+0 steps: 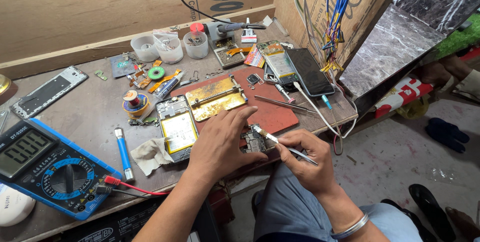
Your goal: The person works on a disassembled smartphone motherboard at a repair bench, holding the board steady with one hand while using tweezers with the other to pick at and reposition small components on the board. Near the end they pick up a spray can and spray the board area.
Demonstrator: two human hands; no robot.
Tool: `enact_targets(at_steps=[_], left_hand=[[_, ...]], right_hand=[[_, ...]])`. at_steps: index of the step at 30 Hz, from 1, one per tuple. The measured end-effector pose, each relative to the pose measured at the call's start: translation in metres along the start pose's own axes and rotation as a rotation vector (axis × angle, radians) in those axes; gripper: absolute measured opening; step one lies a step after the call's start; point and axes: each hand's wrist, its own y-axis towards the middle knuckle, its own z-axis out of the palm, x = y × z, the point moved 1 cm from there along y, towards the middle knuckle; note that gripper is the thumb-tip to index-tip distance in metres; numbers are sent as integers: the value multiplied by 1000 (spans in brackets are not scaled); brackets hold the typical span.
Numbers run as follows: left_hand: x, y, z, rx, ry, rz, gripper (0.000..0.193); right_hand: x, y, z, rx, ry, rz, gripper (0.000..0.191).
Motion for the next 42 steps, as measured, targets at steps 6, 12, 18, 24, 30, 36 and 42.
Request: enact_targets(at_steps=[6,12,18,24,30,36,42], left_hand=[[1,0,0,3,-6,6,98],[1,1,1,15,-17,5,99],[2,-1,0,-25,-24,45,101],[3,-1,-1,74,-72,33,93],[1,-2,-3,81,-135,60,92],[-1,-3,-5,111,-175,14,93],[2,-3,-4,82,-182,52,92]], right_hand=[[0,2,-3,34,4,5,13],[-5,1,-5,57,56,65,15],[-22,1,-15,143,236,146,19],[-38,3,-28,181,359,354,21],[-40,4,-31,192,388,342,21],[-39,3,-34,205,396,249,16],[-46,0,-35,100,538,281,11]])
